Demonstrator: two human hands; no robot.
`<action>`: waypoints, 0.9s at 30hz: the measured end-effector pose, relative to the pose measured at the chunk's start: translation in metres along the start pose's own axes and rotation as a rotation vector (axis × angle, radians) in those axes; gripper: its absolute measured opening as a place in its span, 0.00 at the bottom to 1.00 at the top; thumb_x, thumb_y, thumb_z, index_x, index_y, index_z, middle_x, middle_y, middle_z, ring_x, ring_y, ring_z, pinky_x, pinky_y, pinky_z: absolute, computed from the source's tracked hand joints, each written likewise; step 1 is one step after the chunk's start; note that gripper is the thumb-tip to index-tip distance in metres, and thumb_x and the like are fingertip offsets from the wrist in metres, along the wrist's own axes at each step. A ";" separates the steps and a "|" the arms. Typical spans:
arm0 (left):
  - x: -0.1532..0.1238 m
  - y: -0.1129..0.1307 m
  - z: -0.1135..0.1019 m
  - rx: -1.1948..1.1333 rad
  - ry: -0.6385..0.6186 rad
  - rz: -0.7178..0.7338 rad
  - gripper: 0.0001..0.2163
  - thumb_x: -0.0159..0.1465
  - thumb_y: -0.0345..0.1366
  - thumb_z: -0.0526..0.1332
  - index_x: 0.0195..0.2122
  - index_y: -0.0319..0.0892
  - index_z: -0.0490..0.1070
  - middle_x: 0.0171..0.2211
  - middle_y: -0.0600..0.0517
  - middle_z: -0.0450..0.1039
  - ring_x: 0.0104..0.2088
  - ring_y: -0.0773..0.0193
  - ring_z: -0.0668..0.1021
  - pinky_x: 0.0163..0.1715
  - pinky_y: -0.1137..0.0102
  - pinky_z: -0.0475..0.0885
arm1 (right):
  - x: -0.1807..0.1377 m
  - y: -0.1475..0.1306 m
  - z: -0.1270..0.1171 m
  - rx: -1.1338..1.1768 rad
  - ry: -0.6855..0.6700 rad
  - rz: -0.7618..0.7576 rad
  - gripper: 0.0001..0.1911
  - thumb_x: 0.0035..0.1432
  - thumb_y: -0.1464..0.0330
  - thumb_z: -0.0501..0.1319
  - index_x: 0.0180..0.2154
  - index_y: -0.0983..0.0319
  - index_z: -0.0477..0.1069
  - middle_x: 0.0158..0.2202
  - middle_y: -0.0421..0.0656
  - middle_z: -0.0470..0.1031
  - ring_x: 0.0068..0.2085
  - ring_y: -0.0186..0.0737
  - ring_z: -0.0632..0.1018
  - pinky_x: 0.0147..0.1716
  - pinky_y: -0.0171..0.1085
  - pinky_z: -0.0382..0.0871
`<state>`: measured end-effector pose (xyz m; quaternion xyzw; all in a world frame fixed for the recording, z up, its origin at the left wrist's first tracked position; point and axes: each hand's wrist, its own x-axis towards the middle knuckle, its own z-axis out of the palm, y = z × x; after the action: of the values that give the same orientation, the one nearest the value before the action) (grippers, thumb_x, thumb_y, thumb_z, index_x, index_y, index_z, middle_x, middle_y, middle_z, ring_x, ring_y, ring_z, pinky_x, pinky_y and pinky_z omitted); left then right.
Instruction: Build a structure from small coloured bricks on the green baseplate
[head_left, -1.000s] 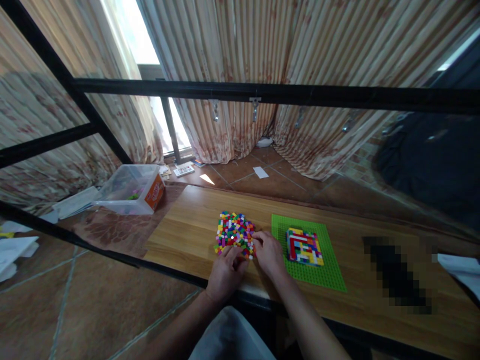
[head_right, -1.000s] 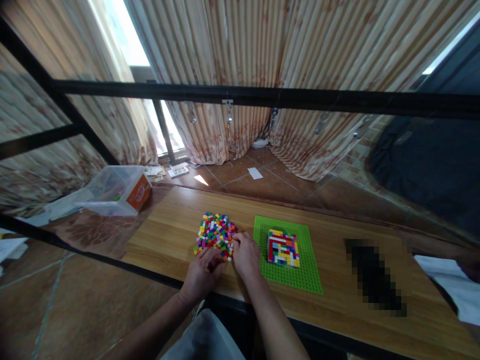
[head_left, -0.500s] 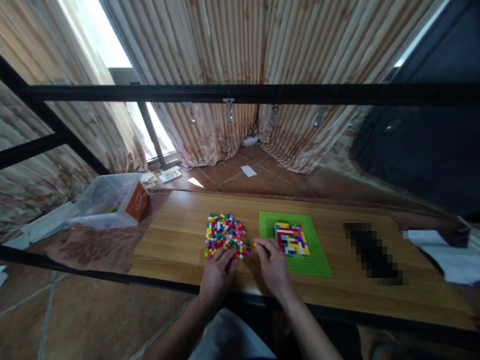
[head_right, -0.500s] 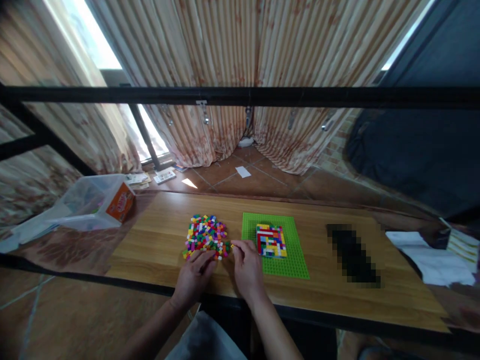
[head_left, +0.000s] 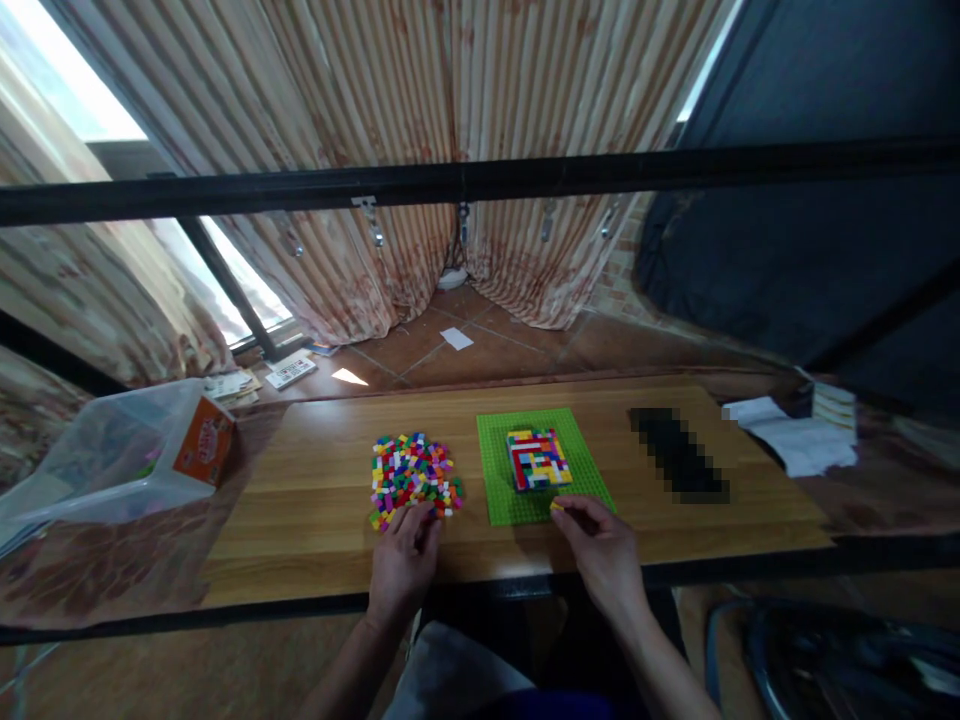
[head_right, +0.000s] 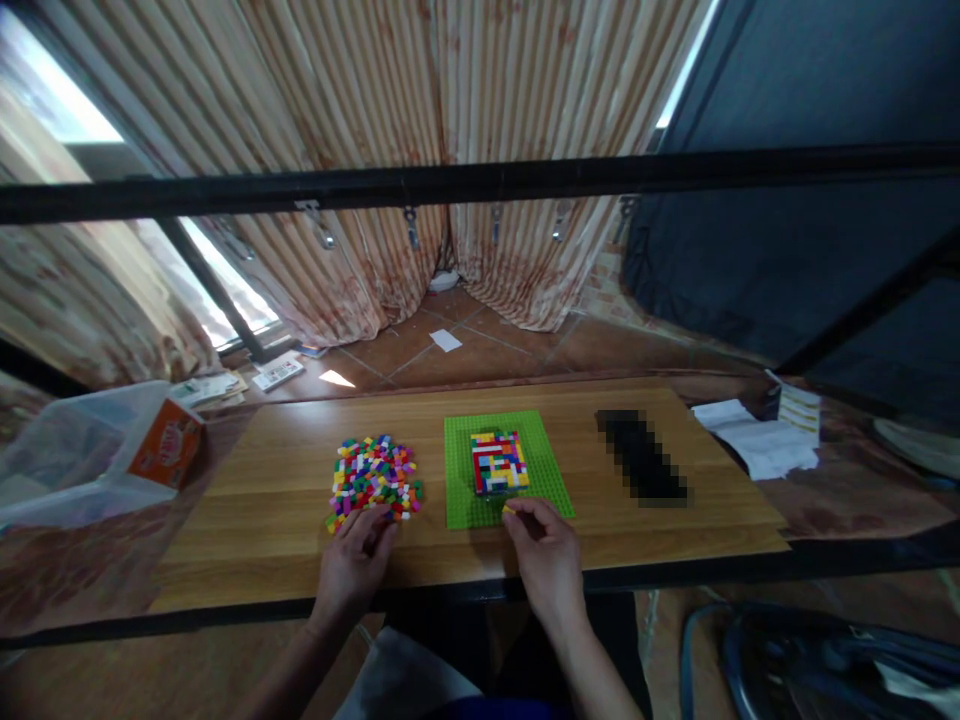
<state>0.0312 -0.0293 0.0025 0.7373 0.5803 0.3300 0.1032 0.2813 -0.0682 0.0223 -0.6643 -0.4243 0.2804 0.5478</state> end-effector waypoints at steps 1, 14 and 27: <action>0.000 0.000 0.000 0.006 0.002 0.004 0.09 0.63 0.37 0.57 0.43 0.44 0.73 0.37 0.50 0.76 0.35 0.62 0.79 0.35 0.68 0.75 | 0.003 -0.002 -0.001 -0.035 0.020 -0.044 0.13 0.52 0.58 0.63 0.34 0.60 0.76 0.35 0.45 0.77 0.38 0.43 0.77 0.39 0.42 0.71; 0.000 -0.004 0.003 0.043 0.027 0.039 0.09 0.64 0.37 0.57 0.42 0.44 0.72 0.38 0.49 0.76 0.38 0.60 0.79 0.38 0.67 0.75 | 0.024 0.009 0.028 -0.471 0.173 -0.434 0.10 0.60 0.66 0.55 0.36 0.59 0.75 0.38 0.46 0.75 0.43 0.43 0.73 0.45 0.43 0.68; 0.001 -0.002 0.002 0.029 0.033 0.025 0.09 0.63 0.38 0.57 0.42 0.46 0.73 0.35 0.51 0.76 0.35 0.60 0.79 0.35 0.68 0.75 | 0.028 0.014 0.022 -0.300 0.157 -0.336 0.09 0.56 0.61 0.61 0.36 0.57 0.77 0.39 0.45 0.70 0.43 0.42 0.73 0.44 0.43 0.70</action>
<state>0.0308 -0.0279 0.0004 0.7405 0.5773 0.3349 0.0788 0.2801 -0.0339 0.0060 -0.6782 -0.5219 0.0664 0.5131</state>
